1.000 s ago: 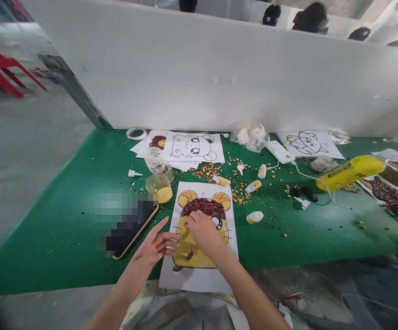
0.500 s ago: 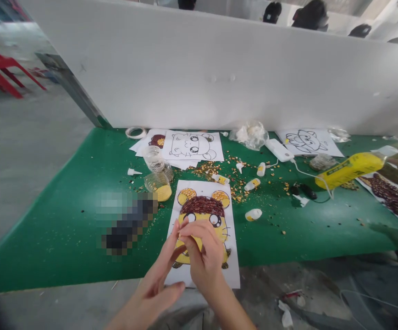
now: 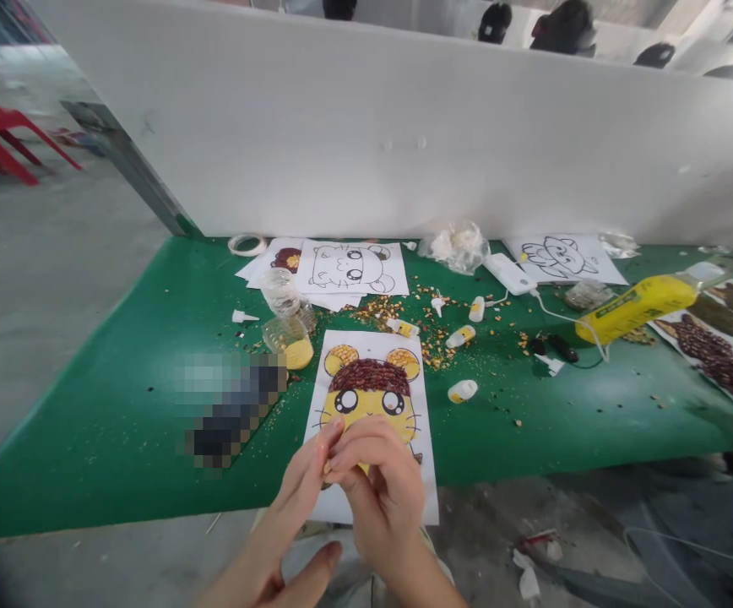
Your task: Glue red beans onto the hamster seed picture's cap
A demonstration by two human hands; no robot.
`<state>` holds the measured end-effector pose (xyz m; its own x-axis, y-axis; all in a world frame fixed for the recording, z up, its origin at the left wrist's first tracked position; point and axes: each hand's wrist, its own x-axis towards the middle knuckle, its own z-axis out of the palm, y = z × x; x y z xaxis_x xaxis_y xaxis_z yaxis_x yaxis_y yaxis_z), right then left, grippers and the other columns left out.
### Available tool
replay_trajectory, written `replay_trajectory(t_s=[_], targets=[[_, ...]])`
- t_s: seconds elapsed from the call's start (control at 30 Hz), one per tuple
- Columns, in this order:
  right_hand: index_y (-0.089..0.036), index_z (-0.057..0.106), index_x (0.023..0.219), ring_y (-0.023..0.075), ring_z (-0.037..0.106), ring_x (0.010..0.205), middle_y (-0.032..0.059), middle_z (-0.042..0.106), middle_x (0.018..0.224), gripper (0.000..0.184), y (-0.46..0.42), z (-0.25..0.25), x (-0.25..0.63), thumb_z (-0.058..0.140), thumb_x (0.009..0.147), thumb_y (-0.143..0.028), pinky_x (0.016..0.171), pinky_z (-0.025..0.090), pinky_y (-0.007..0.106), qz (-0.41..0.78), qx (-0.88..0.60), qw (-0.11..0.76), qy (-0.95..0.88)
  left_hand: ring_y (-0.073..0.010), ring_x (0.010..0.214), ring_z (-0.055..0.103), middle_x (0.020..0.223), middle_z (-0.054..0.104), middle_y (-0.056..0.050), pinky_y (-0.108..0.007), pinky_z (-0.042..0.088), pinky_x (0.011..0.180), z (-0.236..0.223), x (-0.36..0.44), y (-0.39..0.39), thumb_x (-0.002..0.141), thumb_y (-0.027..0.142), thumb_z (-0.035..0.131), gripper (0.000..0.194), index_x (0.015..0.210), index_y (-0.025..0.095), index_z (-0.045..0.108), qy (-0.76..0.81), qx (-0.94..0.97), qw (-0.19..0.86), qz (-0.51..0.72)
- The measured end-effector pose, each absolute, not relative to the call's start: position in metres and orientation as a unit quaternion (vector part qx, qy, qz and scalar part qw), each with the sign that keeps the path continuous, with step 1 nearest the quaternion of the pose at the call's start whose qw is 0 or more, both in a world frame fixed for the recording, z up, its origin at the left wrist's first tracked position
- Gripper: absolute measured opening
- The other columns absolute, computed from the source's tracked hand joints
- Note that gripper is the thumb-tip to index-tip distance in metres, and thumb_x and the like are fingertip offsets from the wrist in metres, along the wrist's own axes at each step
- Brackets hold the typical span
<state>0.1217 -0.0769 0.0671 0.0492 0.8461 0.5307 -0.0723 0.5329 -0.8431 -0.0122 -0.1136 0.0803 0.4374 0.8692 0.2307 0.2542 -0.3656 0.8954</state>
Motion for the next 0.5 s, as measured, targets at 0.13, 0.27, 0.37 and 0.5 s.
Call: replay_trajectory(t_s=[0.13, 0.27, 0.37, 0.5], targets=[[-0.02, 0.058, 0.087, 0.016, 0.056, 0.082, 0.0012, 0.057, 0.078, 0.02, -0.0805, 0.0674, 0.1203, 0.05, 0.083, -0.003, 0.072, 0.043, 0.031, 0.34, -0.325, 0.649, -0.598, -0.0247, 0.141, 0.017, 0.154, 0.017, -0.001, -0.046, 0.026, 0.113, 0.0848, -0.0124, -0.1147, 0.075, -0.001, 0.042, 0.087, 0.147, 0.03, 0.004, 0.382, 0.761, 0.379, 0.362], [-0.02, 0.056, 0.085, 0.0146, 0.054, 0.078, 0.0005, 0.055, 0.077, 0.016, -0.0832, 0.0696, 0.1191, 0.049, 0.085, -0.006, 0.071, 0.042, 0.03, 0.33, -0.328, 0.663, -0.587, -0.0249, 0.14, 0.02, 0.154, 0.017, -0.003, -0.046, 0.03, 0.111, 0.0865, -0.0124, -0.1152, 0.074, -0.002, 0.042, 0.087, 0.147, 0.03, 0.006, 0.375, 0.775, 0.361, 0.358], [-0.02, 0.056, 0.085, 0.0141, 0.052, 0.075, 0.0003, 0.054, 0.076, 0.012, -0.0827, 0.0706, 0.12, 0.05, 0.087, -0.01, 0.07, 0.042, 0.029, 0.33, -0.331, 0.68, -0.566, -0.0247, 0.14, 0.02, 0.154, 0.016, -0.002, -0.046, 0.032, 0.11, 0.085, -0.0119, -0.1143, 0.074, -0.003, 0.04, 0.086, 0.146, 0.03, 0.01, 0.359, 0.789, 0.353, 0.352], [-0.02, 0.057, 0.084, 0.0153, 0.053, 0.076, 0.0009, 0.052, 0.075, 0.008, -0.0818, 0.0697, 0.1224, 0.051, 0.089, -0.017, 0.066, 0.042, 0.029, 0.371, -0.324, 0.679, -0.544, -0.0243, 0.141, 0.018, 0.154, 0.016, -0.001, -0.046, 0.031, 0.11, 0.0833, -0.0124, -0.1132, 0.073, -0.003, 0.04, 0.083, 0.146, 0.029, 0.014, 0.338, 0.797, 0.345, 0.362]])
